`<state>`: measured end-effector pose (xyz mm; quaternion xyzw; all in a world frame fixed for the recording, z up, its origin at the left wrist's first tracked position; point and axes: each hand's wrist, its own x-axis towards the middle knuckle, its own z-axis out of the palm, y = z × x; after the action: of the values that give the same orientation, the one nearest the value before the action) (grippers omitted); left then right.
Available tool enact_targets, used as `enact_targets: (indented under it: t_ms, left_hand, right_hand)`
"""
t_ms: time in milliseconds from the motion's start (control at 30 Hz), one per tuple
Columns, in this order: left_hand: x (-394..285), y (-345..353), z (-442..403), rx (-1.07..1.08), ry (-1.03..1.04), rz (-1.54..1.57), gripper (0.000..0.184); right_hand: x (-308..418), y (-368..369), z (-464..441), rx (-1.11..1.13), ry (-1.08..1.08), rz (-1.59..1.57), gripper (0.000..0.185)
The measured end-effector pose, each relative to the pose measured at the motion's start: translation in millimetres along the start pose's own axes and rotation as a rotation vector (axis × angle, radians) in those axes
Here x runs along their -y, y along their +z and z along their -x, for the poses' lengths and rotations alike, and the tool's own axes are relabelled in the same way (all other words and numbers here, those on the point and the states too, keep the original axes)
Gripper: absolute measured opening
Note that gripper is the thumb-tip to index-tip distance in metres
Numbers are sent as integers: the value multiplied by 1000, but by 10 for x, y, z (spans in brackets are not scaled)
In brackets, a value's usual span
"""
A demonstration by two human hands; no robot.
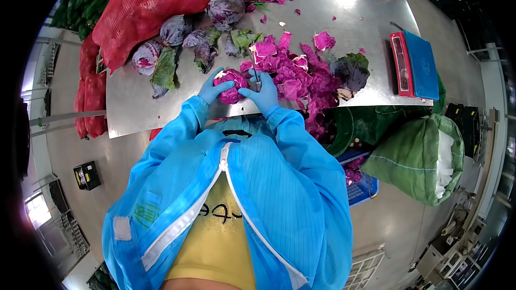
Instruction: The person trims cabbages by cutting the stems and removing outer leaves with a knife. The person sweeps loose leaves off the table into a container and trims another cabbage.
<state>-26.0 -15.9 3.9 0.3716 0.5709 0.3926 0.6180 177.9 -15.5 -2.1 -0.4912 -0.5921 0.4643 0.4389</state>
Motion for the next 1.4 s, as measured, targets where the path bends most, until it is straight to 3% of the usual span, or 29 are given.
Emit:
enact_targets:
  t_ms: [167, 267, 333, 467, 667, 800, 900, 1000, 1167, 1400]
  left_hand:
    - [13, -39, -36, -16, -64, -2, 95]
    - [-3, -32, -27, -4, -43, 17, 94]
    - [-41, -19, -15, -21, -93, 36, 93]
    - [0, -14, -6, -20, -65, 43, 93]
    - [82, -1, -60, -46, -46, 42, 91]
    - [-20, 40, 23, -67, -43, -15, 91]
    - [-9, 37, 23, -81, -56, 23, 92]
    - [42, 6, -42, -93, -61, 20, 92]
    - [80, 3, -78, -94, -63, 32, 92]
    - [-18, 62, 2, -115, -90, 24, 93]
  right_hand:
    - [-153, 10, -110, 139, 75, -63, 47]
    - [-120, -44, -148, 179, -65, -12, 44]
    - [86, -111, -144, 219, -154, 324, 41]
    - [134, 22, -63, 95, -171, 353, 43]
    - [211, 69, -68, 88, -127, 548, 41]
    - [40, 44, -105, 96, -131, 548, 35]
    - [52, 8, -54, 57, -27, 300, 34]
    - [63, -15, -61, 87, -66, 274, 44]
    - [111, -58, -97, 133, -207, 380, 46]
    - [104, -62, -149, 217, -211, 611, 46]
